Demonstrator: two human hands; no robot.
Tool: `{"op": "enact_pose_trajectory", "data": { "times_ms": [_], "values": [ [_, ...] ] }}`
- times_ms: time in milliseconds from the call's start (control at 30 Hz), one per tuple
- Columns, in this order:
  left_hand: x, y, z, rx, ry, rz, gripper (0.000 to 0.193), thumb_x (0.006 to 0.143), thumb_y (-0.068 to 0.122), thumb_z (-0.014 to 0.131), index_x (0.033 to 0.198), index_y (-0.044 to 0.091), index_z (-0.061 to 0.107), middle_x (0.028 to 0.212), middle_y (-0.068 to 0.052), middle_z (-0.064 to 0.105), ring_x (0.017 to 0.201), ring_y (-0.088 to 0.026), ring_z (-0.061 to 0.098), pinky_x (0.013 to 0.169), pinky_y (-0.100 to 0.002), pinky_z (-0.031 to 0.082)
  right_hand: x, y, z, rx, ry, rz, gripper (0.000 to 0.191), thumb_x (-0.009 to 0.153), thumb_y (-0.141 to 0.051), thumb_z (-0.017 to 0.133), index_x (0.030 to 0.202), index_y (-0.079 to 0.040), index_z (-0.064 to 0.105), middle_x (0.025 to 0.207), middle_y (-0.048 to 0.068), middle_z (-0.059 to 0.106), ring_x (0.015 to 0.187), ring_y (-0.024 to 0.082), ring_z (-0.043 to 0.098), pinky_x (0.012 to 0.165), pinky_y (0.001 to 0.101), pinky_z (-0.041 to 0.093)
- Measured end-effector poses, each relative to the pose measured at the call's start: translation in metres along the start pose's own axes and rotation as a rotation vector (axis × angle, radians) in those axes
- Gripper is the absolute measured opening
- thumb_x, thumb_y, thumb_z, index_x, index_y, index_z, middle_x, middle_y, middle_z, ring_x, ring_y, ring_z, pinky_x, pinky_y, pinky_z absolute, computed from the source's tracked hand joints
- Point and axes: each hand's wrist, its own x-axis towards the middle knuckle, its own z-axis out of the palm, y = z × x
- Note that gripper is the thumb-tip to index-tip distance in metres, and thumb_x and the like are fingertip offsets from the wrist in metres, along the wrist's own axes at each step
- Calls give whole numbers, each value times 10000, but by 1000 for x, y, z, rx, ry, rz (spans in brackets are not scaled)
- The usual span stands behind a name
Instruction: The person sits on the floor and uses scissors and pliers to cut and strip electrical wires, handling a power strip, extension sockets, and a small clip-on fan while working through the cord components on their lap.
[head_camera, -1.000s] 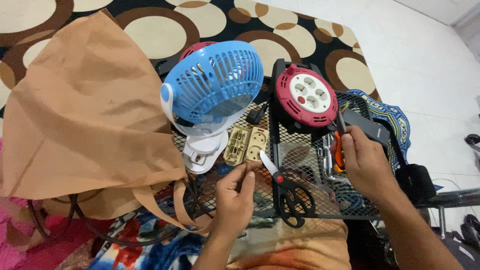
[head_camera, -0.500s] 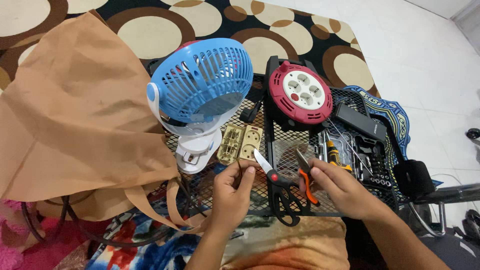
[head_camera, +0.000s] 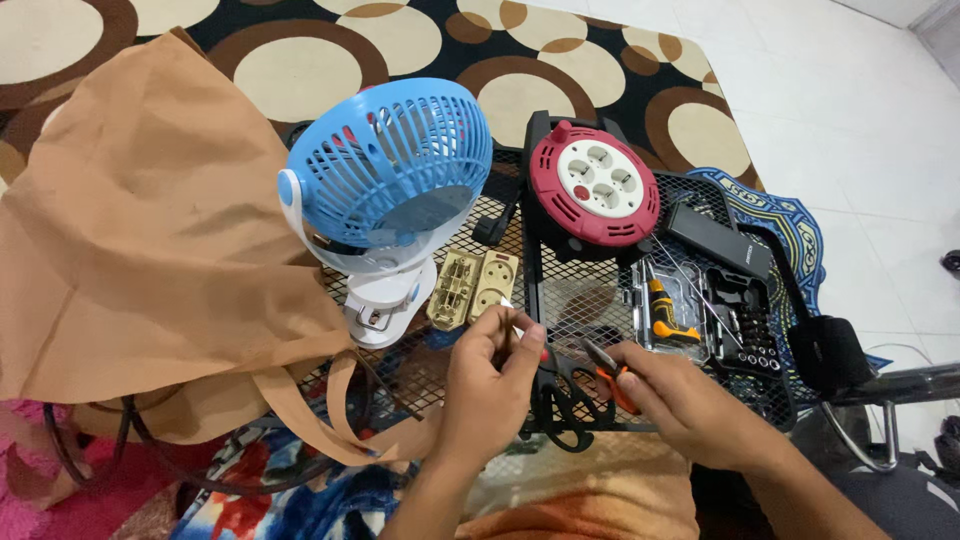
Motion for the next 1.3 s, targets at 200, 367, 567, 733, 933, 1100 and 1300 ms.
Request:
{"op": "enact_pose_trajectory", "data": {
  "times_ms": [200, 367, 567, 733, 933, 1100, 1300],
  "values": [
    [-6, 2, -2, -31, -68, -24, 138, 1003, 132, 612, 976, 1, 640, 785, 65, 601, 692, 10, 506, 605, -197, 431, -2, 5, -3, -35, 47, -102, 252, 975, -186, 507, 1133, -39, 637, 880, 103, 721, 815, 242, 701, 724, 363, 556],
    [-6, -9, -11, -2, -32, -34, 84, 966, 72, 632, 960, -10, 650, 778, 41, 602, 670, -21, 492, 590, -211, 412, 8, 11, -4, -77, 101, 9, 363, 915, -204, 623, 1239, -43, 599, 967, 118, 714, 882, 244, 676, 764, 363, 569],
    [1, -30, -24, -81, -16, 24, 85, 972, 52, 621, 1010, -16, 655, 864, 32, 638, 753, -16, 570, 684, -203, 488, 31, 7, 6, -95, 244, -39, 356, 834, -142, 723, 1171, -59, 644, 1036, 121, 671, 935, 253, 708, 816, 354, 567],
    [3, -40, -33, -119, -54, -159, 270, 1026, 138, 562, 1191, 0, 725, 755, 17, 554, 575, -32, 425, 496, -234, 355, 51, -2, 20, -131, 139, -180, 349, 817, -125, 758, 1130, -41, 627, 1026, 132, 641, 956, 305, 665, 823, 392, 530],
    [3, -40, -37, -216, -138, -206, 342, 1032, 137, 519, 1295, 8, 695, 751, 26, 552, 551, -32, 393, 482, -228, 323, 60, -1, 22, -200, 131, -239, 271, 837, -99, 754, 1079, -42, 644, 979, 120, 658, 959, 314, 634, 820, 400, 500],
    [2, -40, -37, -237, -161, -174, 367, 1035, 157, 514, 1325, 9, 684, 760, 7, 594, 578, -32, 443, 512, -209, 375, 49, 4, 23, 253, 125, -8, 195, 908, -116, 720, 1042, -22, 612, 897, 61, 690, 856, 180, 644, 781, 328, 544],
    [-3, -47, -34, -299, -196, 18, 243, 996, 71, 678, 1179, -87, 652, 948, -13, 689, 839, -36, 613, 742, -208, 511, 37, 11, 30, 846, 19, 46, 288, 886, -84, 738, 1124, -19, 590, 917, 77, 680, 885, 153, 655, 788, 322, 533]
  ]
}}
